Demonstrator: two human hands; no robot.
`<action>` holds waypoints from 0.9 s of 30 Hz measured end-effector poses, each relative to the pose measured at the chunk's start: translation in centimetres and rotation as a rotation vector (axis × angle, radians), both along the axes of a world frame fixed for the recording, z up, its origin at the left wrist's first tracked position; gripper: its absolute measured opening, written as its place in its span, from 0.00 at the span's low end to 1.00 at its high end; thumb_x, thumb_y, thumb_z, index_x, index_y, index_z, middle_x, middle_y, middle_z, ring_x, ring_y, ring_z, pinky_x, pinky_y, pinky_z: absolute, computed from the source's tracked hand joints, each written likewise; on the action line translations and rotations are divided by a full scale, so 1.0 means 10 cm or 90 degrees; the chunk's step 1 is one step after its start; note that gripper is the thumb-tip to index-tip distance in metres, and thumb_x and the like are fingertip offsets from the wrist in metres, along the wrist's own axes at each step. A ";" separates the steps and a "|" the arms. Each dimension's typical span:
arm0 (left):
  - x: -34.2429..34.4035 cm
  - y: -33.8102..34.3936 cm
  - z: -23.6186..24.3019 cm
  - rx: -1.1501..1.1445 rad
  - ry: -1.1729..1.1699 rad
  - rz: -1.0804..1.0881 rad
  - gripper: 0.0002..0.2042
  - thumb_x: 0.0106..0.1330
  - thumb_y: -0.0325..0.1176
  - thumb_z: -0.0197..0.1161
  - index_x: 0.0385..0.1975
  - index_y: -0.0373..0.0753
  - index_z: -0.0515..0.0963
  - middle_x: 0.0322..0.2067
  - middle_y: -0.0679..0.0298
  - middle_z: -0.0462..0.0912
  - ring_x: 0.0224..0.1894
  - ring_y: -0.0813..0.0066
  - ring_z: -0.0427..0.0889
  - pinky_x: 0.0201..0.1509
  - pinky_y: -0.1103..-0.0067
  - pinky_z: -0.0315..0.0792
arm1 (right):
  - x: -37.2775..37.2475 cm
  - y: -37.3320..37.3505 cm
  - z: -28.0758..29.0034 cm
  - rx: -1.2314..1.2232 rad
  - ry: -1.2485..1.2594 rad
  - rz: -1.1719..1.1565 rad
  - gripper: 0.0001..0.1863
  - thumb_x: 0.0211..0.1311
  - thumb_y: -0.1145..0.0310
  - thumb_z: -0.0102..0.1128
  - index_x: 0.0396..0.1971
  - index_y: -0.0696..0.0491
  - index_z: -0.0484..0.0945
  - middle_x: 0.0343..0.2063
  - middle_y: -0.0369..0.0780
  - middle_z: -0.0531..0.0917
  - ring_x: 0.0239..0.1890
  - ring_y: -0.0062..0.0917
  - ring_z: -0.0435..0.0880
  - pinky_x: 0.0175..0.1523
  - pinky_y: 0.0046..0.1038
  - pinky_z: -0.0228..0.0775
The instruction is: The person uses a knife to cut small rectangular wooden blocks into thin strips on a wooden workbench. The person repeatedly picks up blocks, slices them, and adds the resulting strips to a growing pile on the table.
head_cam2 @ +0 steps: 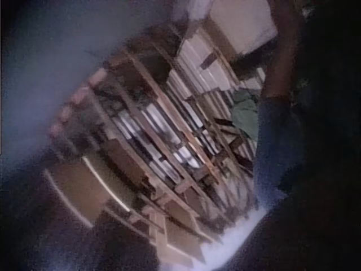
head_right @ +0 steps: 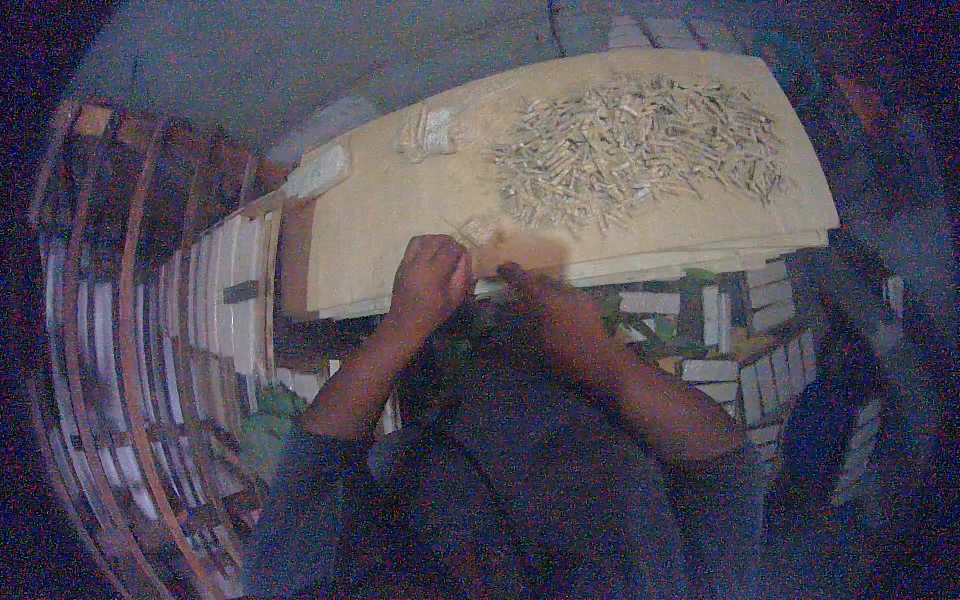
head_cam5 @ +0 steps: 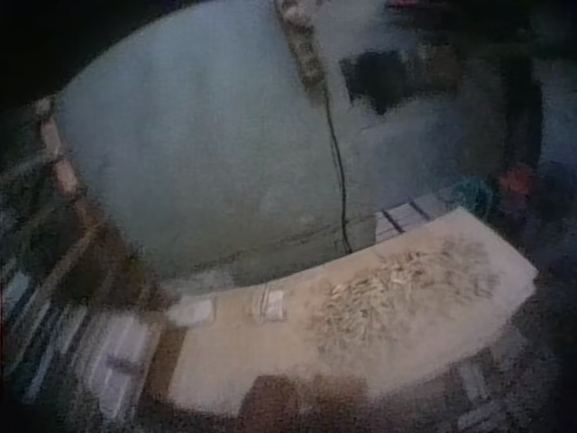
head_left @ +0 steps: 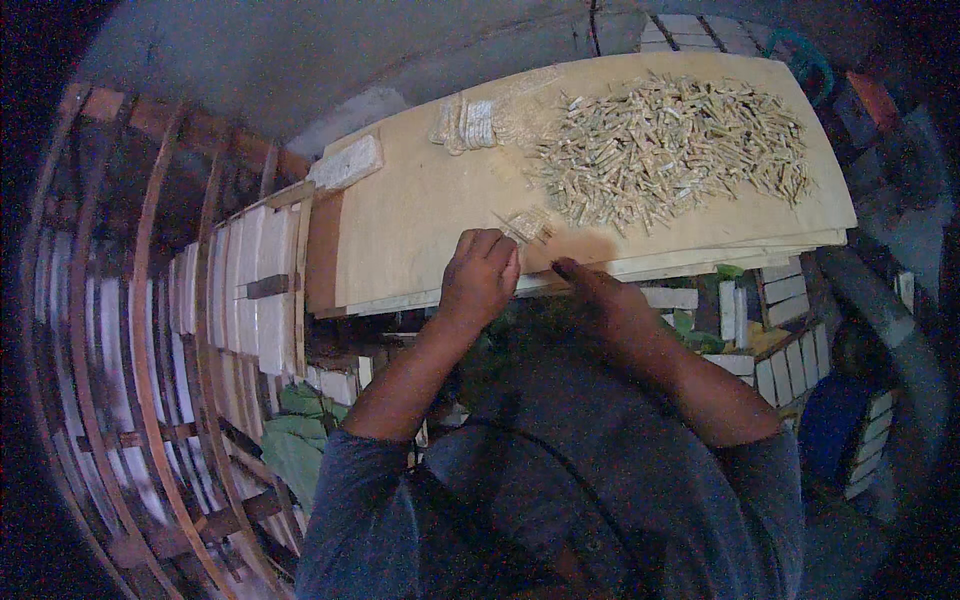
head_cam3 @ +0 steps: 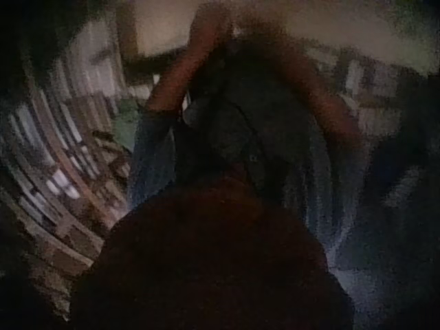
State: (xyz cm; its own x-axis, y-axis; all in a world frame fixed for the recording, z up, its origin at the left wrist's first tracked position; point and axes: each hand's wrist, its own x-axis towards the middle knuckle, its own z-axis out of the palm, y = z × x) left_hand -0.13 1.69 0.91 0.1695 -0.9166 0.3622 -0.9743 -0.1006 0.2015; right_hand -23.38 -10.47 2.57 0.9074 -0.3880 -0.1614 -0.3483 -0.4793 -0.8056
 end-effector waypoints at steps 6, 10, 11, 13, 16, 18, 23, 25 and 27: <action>0.00 0.04 -0.03 -0.013 0.034 0.003 0.09 0.63 0.29 0.68 0.41 0.35 0.83 0.43 0.53 0.85 0.48 0.49 0.81 0.54 0.60 0.77 | 0.26 0.05 -0.02 -0.008 0.057 0.025 0.35 0.67 0.70 0.62 0.74 0.48 0.65 0.56 0.55 0.83 0.56 0.53 0.84 0.60 0.47 0.77; 0.00 0.06 0.02 -0.067 0.000 -0.027 0.10 0.59 0.26 0.70 0.40 0.37 0.83 0.42 0.57 0.83 0.46 0.53 0.81 0.49 0.64 0.80 | -0.21 0.12 -0.10 0.030 0.054 -0.032 0.35 0.65 0.71 0.64 0.73 0.47 0.67 0.50 0.54 0.85 0.51 0.53 0.86 0.57 0.47 0.79; -0.01 0.06 0.02 -0.075 -0.002 -0.035 0.10 0.59 0.25 0.70 0.40 0.37 0.82 0.42 0.57 0.83 0.46 0.53 0.81 0.49 0.64 0.80 | -0.25 0.12 -0.06 0.042 0.102 -0.044 0.35 0.65 0.70 0.64 0.73 0.47 0.68 0.49 0.53 0.85 0.50 0.53 0.86 0.56 0.47 0.79; -0.01 0.07 0.00 -0.065 -0.001 -0.016 0.10 0.59 0.25 0.70 0.40 0.37 0.82 0.42 0.57 0.83 0.46 0.53 0.81 0.49 0.64 0.80 | -0.21 0.09 0.02 0.019 0.092 -0.023 0.36 0.65 0.70 0.65 0.73 0.47 0.68 0.51 0.53 0.85 0.51 0.53 0.86 0.57 0.46 0.79; 0.01 0.06 -0.02 -0.029 0.001 -0.005 0.09 0.59 0.25 0.70 0.40 0.37 0.82 0.41 0.57 0.83 0.46 0.53 0.81 0.50 0.64 0.79 | 0.03 0.06 -0.13 -0.029 -0.069 -0.005 0.35 0.66 0.70 0.65 0.73 0.46 0.67 0.52 0.54 0.84 0.51 0.52 0.86 0.57 0.46 0.79; 0.01 0.07 0.01 -0.025 0.002 -0.006 0.09 0.59 0.25 0.70 0.39 0.37 0.82 0.41 0.58 0.83 0.46 0.53 0.81 0.50 0.64 0.79 | 0.23 0.06 -0.14 -0.051 -0.104 0.010 0.35 0.66 0.70 0.65 0.74 0.47 0.67 0.52 0.55 0.84 0.51 0.52 0.86 0.56 0.46 0.79; 0.01 0.12 -0.01 -0.052 0.008 -0.012 0.10 0.58 0.25 0.70 0.40 0.38 0.82 0.40 0.58 0.81 0.45 0.53 0.80 0.49 0.63 0.79 | 0.02 0.14 0.06 -0.006 -0.032 0.019 0.36 0.66 0.70 0.64 0.74 0.50 0.66 0.51 0.56 0.84 0.51 0.52 0.86 0.55 0.46 0.80; -0.02 0.13 0.02 -0.039 0.014 -0.002 0.10 0.58 0.25 0.70 0.40 0.38 0.82 0.40 0.58 0.81 0.46 0.53 0.80 0.49 0.63 0.79 | -0.14 0.13 -0.03 -0.015 0.084 0.014 0.35 0.66 0.70 0.63 0.74 0.51 0.66 0.52 0.56 0.84 0.51 0.53 0.86 0.55 0.46 0.80; -0.03 0.14 0.04 -0.029 0.020 0.007 0.10 0.58 0.25 0.70 0.40 0.38 0.82 0.40 0.57 0.81 0.46 0.53 0.79 0.49 0.63 0.79 | -0.17 0.11 -0.10 -0.050 0.076 0.013 0.35 0.66 0.71 0.63 0.74 0.51 0.66 0.52 0.57 0.84 0.50 0.53 0.87 0.55 0.46 0.80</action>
